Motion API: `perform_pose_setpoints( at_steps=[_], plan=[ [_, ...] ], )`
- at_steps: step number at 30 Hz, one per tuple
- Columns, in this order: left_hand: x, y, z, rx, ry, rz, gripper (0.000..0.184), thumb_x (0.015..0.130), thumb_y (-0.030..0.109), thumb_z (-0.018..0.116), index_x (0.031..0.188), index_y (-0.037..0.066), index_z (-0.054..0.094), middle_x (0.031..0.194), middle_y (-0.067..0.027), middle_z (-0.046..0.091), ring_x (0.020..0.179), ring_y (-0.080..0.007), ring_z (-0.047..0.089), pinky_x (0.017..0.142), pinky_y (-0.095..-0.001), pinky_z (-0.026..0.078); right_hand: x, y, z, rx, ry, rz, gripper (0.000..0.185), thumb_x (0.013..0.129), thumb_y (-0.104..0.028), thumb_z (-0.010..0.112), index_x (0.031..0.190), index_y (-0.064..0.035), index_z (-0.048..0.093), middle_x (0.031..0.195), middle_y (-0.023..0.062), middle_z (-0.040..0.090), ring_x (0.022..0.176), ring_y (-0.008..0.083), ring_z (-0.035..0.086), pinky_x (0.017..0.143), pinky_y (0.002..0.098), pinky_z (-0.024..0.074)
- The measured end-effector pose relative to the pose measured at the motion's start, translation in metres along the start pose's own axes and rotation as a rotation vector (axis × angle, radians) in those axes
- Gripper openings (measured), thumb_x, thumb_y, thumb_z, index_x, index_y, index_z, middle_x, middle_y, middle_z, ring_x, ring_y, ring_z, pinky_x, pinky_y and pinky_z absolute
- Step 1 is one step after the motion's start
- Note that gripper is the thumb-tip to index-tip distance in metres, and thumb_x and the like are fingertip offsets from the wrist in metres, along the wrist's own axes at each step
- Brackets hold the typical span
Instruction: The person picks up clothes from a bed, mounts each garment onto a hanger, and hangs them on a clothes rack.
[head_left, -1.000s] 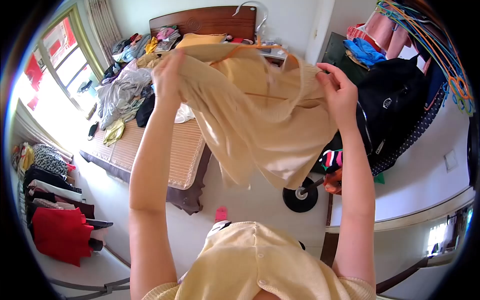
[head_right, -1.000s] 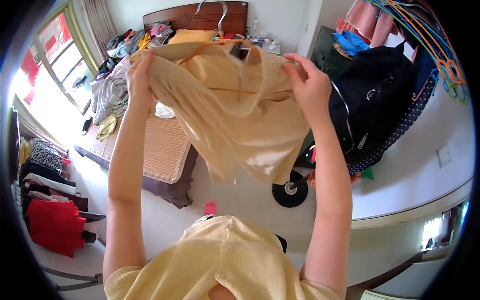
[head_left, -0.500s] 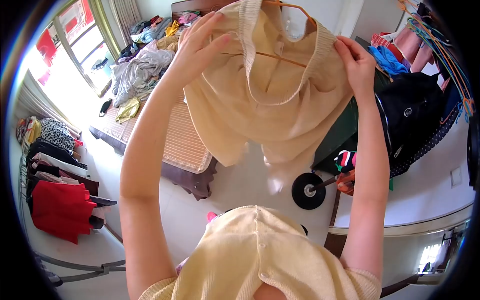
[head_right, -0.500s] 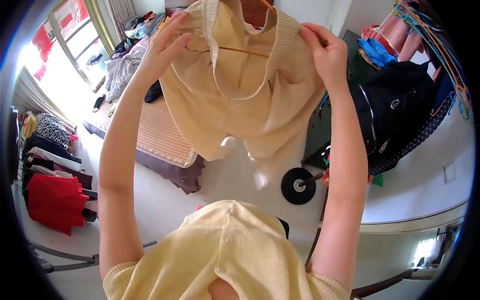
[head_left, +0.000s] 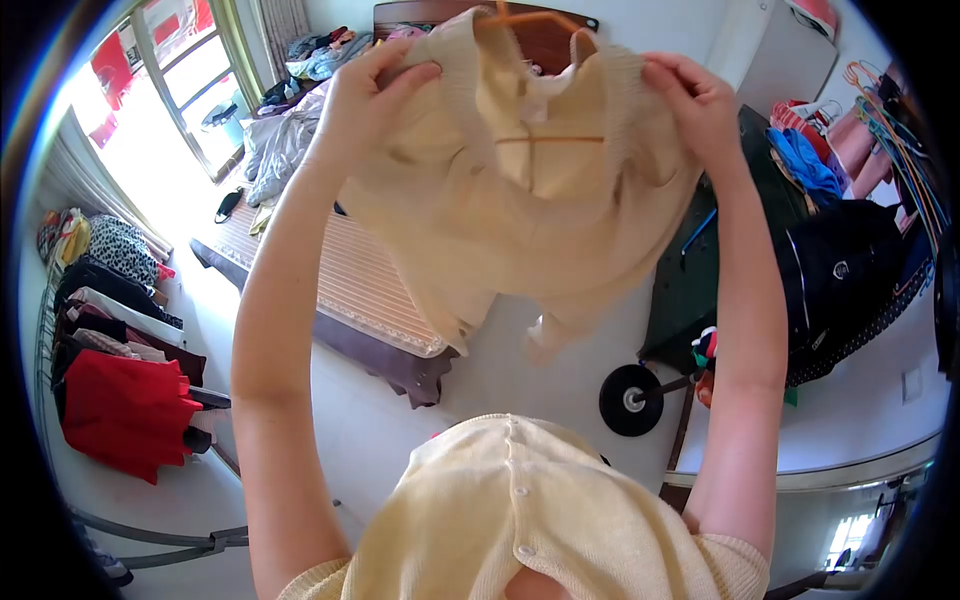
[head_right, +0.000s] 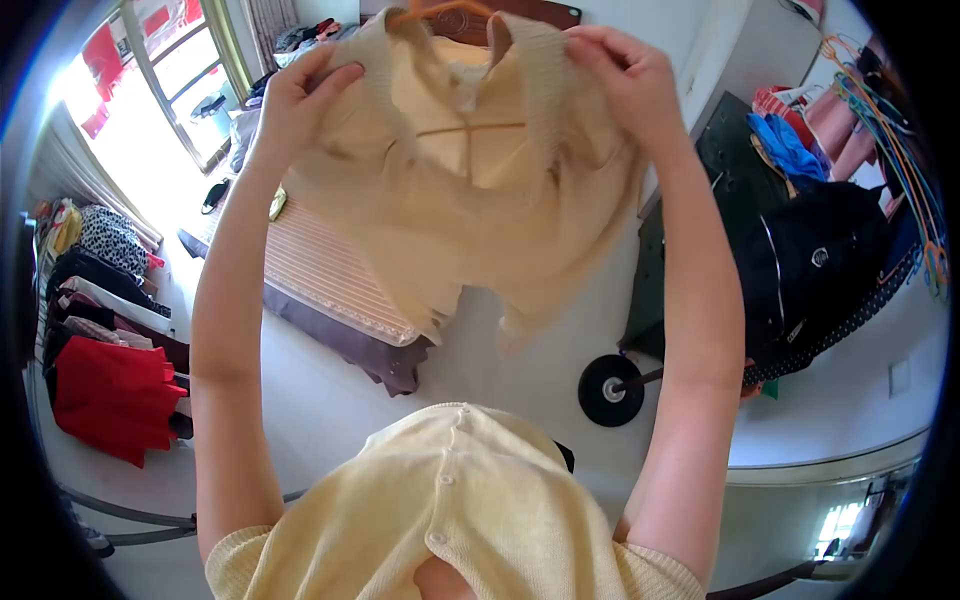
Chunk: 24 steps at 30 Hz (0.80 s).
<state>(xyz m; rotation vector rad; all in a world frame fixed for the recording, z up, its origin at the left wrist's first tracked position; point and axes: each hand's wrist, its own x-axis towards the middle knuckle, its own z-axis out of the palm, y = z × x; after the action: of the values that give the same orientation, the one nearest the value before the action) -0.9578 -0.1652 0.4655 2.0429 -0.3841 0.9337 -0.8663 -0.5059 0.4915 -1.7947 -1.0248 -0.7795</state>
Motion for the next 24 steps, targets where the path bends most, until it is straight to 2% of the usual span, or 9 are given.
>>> perform_pose_setpoints(
  at_steps=[4, 7, 10, 13, 16, 19, 20, 23, 24],
  plan=[
    [0.000, 0.004, -0.037, 0.124, 0.115, -0.140, 0.027, 0.089, 0.020, 0.070, 0.108, 0.002, 0.070, 0.080, 0.0050, 0.064, 0.072, -0.0024, 0.054, 0.064, -0.0192, 0.044, 0.011, -0.044, 0.033, -0.270, 0.074, -0.112, 0.018, 0.089, -0.016, 0.063, 0.106, -0.0141, 0.070, 0.102, 0.0047, 0.068, 0.092, 0.0215, 0.064, 0.081, 0.0280, 0.0485],
    [0.003, 0.013, -0.077, 0.047, 0.161, -0.068, 0.025, 0.088, 0.023, 0.069, 0.103, 0.003, 0.071, 0.070, 0.0060, 0.057, 0.064, -0.0012, 0.045, 0.059, -0.0207, 0.038, 0.031, -0.083, 0.052, -0.562, -0.015, -0.919, 0.012, 0.083, -0.014, 0.064, 0.094, -0.0160, 0.067, 0.115, 0.0011, 0.062, 0.103, 0.0255, 0.060, 0.085, 0.0378, 0.0480],
    [0.004, 0.035, -0.120, 0.064, 0.158, -0.134, 0.024, 0.091, 0.022, 0.066, 0.103, 0.002, 0.071, 0.074, 0.0058, 0.060, 0.070, -0.0024, 0.050, 0.065, -0.0202, 0.043, 0.042, -0.104, 0.084, -0.713, -0.104, -1.028, 0.011, 0.076, -0.012, 0.065, 0.086, -0.0160, 0.061, 0.121, 0.0019, 0.058, 0.105, 0.0267, 0.058, 0.087, 0.0455, 0.0463],
    [-0.004, 0.034, -0.161, -0.020, 0.177, -0.134, 0.024, 0.092, 0.021, 0.064, 0.103, 0.000, 0.071, 0.079, 0.0036, 0.064, 0.074, -0.0041, 0.055, 0.067, -0.0213, 0.045, 0.073, -0.125, 0.105, -0.489, -0.060, -0.889, 0.012, 0.079, -0.013, 0.064, 0.089, -0.0118, 0.057, 0.130, 0.0040, 0.053, 0.106, 0.0295, 0.058, 0.087, 0.0425, 0.0470],
    [-0.025, 0.020, -0.198, -0.179, 0.258, -0.205, 0.023, 0.093, 0.019, 0.062, 0.102, -0.002, 0.070, 0.085, -0.0001, 0.066, 0.077, -0.0068, 0.059, 0.068, -0.0223, 0.048, 0.105, -0.140, 0.129, -0.246, -0.121, -0.338, 0.017, 0.086, -0.016, 0.060, 0.101, -0.0083, 0.057, 0.124, 0.0081, 0.058, 0.102, 0.0329, 0.060, 0.086, 0.0410, 0.0478],
    [-0.049, 0.015, -0.234, -0.240, 0.346, -0.364, 0.022, 0.093, 0.017, 0.061, 0.100, -0.002, 0.068, 0.089, -0.0032, 0.067, 0.081, -0.0099, 0.061, 0.071, -0.0240, 0.049, 0.100, -0.142, 0.189, 0.059, -0.312, -0.226, 0.026, 0.093, -0.025, 0.057, 0.112, -0.0063, 0.057, 0.108, 0.0133, 0.064, 0.094, 0.0354, 0.061, 0.082, 0.0390, 0.0482],
    [-0.063, 0.011, -0.251, -0.224, 0.411, -0.405, 0.022, 0.093, 0.017, 0.061, 0.100, -0.002, 0.068, 0.089, -0.0034, 0.067, 0.081, -0.0102, 0.061, 0.071, -0.0245, 0.049, 0.083, -0.131, 0.224, 0.211, -0.262, -0.305, 0.033, 0.095, -0.033, 0.057, 0.115, -0.0065, 0.059, 0.083, 0.0140, 0.065, 0.076, 0.0274, 0.063, 0.073, 0.0366, 0.0492],
    [-0.093, -0.001, -0.293, -0.126, 0.444, -0.383, 0.023, 0.094, 0.016, 0.056, 0.102, -0.002, 0.068, 0.088, -0.0041, 0.067, 0.081, -0.0113, 0.061, 0.073, -0.0247, 0.048, 0.082, -0.141, 0.254, 0.179, -0.267, -0.164, 0.033, 0.094, -0.037, 0.060, 0.107, -0.0067, 0.064, 0.069, 0.0100, 0.061, 0.062, 0.0154, 0.057, 0.063, 0.0308, 0.0474],
    [-0.107, -0.005, -0.319, 0.007, 0.447, -0.312, 0.024, 0.094, 0.017, 0.055, 0.103, -0.002, 0.067, 0.088, -0.0042, 0.067, 0.082, -0.0112, 0.061, 0.074, -0.0242, 0.048, 0.086, -0.152, 0.257, 0.194, -0.167, -0.114, 0.028, 0.092, -0.035, 0.064, 0.099, -0.0074, 0.067, 0.060, 0.0014, 0.056, 0.056, 0.0058, 0.046, 0.052, 0.0248, 0.0402]
  ],
)
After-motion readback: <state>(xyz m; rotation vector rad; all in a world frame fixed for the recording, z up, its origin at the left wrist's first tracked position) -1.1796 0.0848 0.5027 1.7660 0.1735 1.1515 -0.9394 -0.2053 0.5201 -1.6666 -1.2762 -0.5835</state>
